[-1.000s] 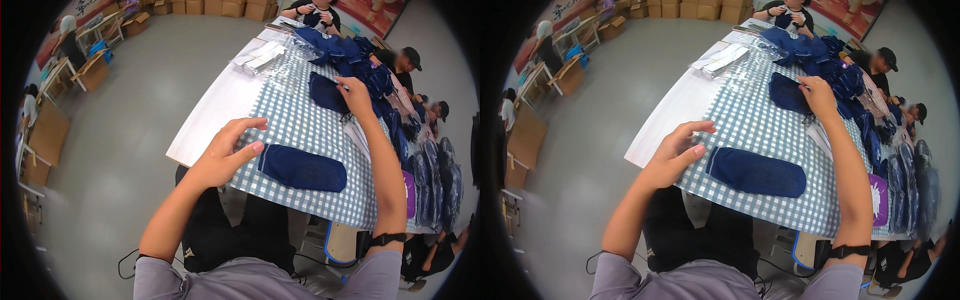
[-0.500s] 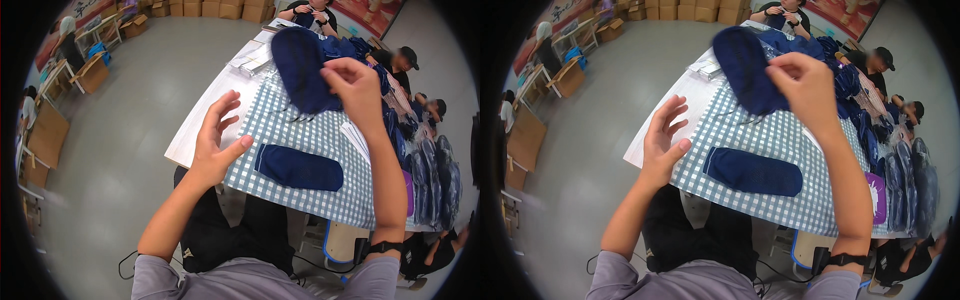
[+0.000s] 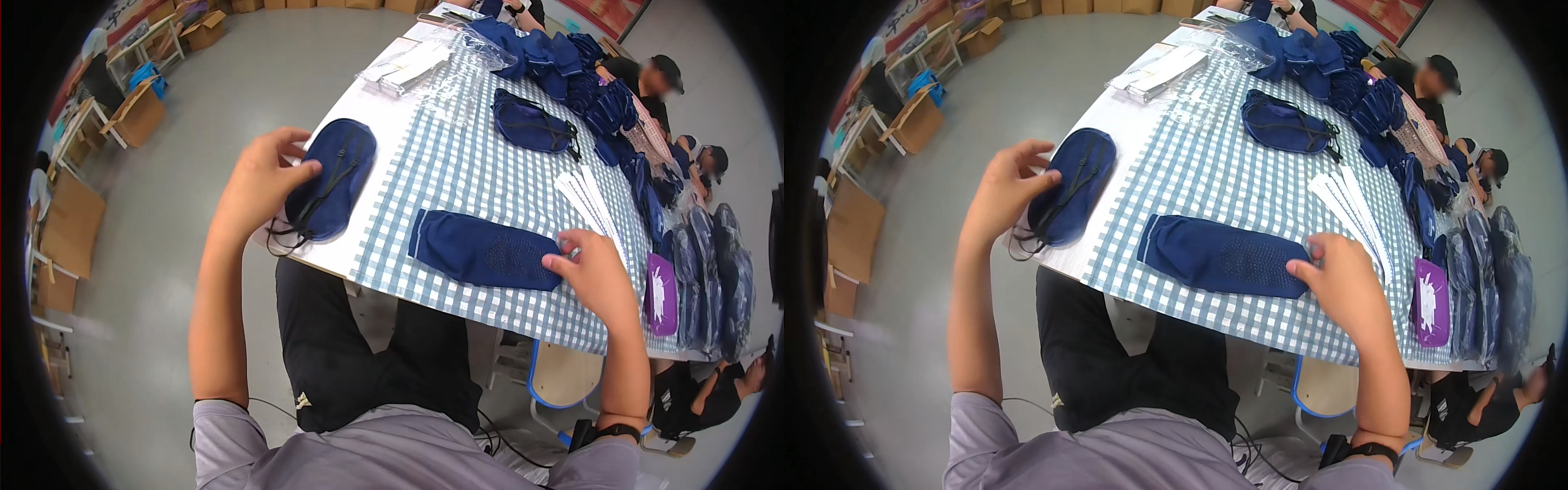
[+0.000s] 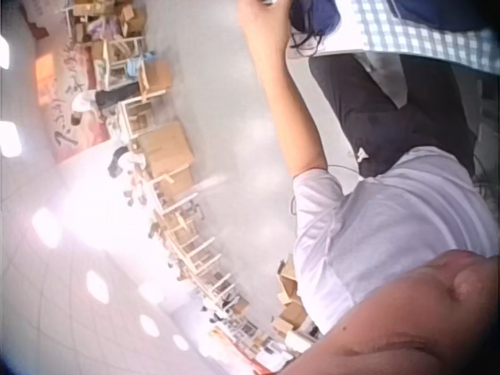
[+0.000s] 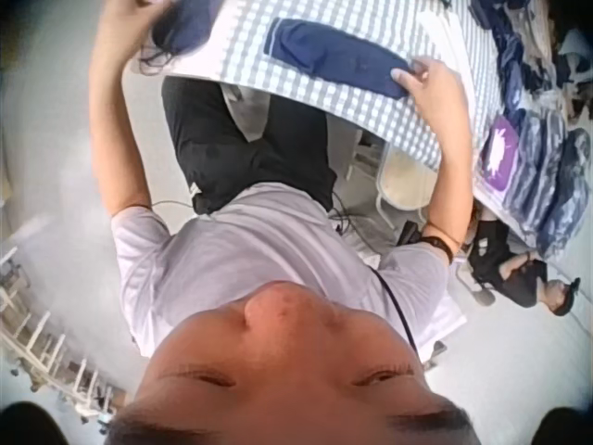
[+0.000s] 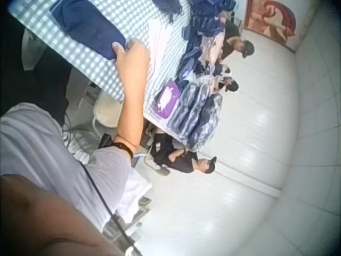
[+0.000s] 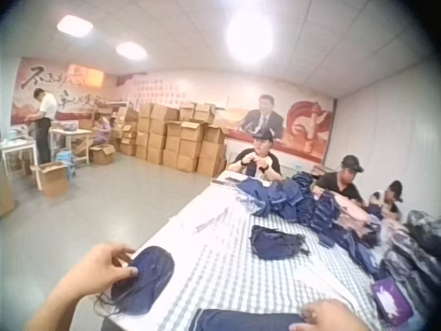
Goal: The recorder is folding and packing insoles into individual blue fabric cases and then placing a label around the case.
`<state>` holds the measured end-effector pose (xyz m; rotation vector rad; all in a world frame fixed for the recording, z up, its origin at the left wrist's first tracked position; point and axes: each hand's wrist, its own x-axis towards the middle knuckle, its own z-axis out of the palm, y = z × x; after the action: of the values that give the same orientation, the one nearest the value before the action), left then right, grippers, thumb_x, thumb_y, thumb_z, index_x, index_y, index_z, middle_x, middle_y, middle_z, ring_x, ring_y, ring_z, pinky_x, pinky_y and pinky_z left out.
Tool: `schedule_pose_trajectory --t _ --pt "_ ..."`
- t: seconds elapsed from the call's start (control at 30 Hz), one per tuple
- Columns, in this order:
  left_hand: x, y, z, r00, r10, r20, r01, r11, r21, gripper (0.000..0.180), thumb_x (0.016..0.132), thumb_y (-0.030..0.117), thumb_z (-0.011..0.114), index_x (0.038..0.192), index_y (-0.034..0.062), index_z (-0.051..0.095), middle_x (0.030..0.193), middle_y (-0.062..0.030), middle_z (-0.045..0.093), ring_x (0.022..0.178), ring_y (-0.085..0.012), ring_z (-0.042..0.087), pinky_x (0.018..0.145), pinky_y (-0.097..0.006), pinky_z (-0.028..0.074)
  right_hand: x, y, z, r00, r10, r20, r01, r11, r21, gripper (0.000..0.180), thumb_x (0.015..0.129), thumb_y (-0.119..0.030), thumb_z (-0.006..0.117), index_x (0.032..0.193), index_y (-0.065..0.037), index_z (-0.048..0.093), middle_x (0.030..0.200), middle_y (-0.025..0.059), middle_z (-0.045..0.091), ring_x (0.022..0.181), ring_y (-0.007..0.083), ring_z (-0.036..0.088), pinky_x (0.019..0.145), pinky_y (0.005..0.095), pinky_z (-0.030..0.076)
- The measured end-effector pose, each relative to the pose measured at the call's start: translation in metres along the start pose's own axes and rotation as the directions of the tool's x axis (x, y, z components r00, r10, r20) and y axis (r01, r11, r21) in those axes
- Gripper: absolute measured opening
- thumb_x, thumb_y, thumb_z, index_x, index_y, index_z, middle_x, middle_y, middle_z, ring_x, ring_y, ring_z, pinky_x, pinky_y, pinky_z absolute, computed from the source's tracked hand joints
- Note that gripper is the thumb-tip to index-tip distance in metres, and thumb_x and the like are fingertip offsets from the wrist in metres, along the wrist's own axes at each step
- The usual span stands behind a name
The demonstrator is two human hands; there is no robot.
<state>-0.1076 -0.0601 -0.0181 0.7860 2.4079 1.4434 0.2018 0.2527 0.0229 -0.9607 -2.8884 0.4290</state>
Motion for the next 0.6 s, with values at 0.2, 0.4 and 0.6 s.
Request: schedule_pose_trajectory --t 0.2,0.4,0.6 --pt "-0.012 0.041 0.043 0.744 0.668 0.008 -0.665 0.739 0.105 0.034 0.092 0.010 0.083 0.125 0.0075 0.076 0.119 -0.0073 0.076 0.110 -0.0233 0.069 0.099 -0.038 0.055 -0.011 0.006 0.007 1.000 -0.025 0.012 0.022 0.978 0.207 0.035 0.086 -0.013 0.090 0.110 0.008 0.077 0.086 0.0133 0.071 0.078 0.0218 0.069 0.076 0.0358 0.058" --pt "-0.010 0.051 0.116 0.607 0.675 0.419 -0.777 0.615 0.134 0.048 0.093 0.015 0.083 0.137 0.0039 0.069 0.122 -0.0150 0.076 0.119 -0.0357 0.069 0.103 -0.047 0.054 0.000 0.017 0.011 0.996 -0.093 0.010 0.075 0.860 0.505 0.047 0.087 0.002 0.083 0.132 0.002 0.069 0.094 0.0084 0.074 0.080 0.0157 0.071 0.072 0.0310 0.057" --pt "-0.001 0.061 0.118 0.694 0.428 0.579 -0.533 0.846 0.013 0.069 0.091 0.003 0.080 0.155 0.0100 0.053 0.107 -0.0096 0.069 0.101 -0.0269 0.071 0.092 -0.040 0.055 0.004 0.002 -0.006 0.993 -0.095 -0.073 0.115 0.598 0.793 0.080 0.091 0.010 0.077 0.164 0.003 0.045 0.104 0.0083 0.076 0.094 0.0130 0.077 0.082 0.0249 0.060"
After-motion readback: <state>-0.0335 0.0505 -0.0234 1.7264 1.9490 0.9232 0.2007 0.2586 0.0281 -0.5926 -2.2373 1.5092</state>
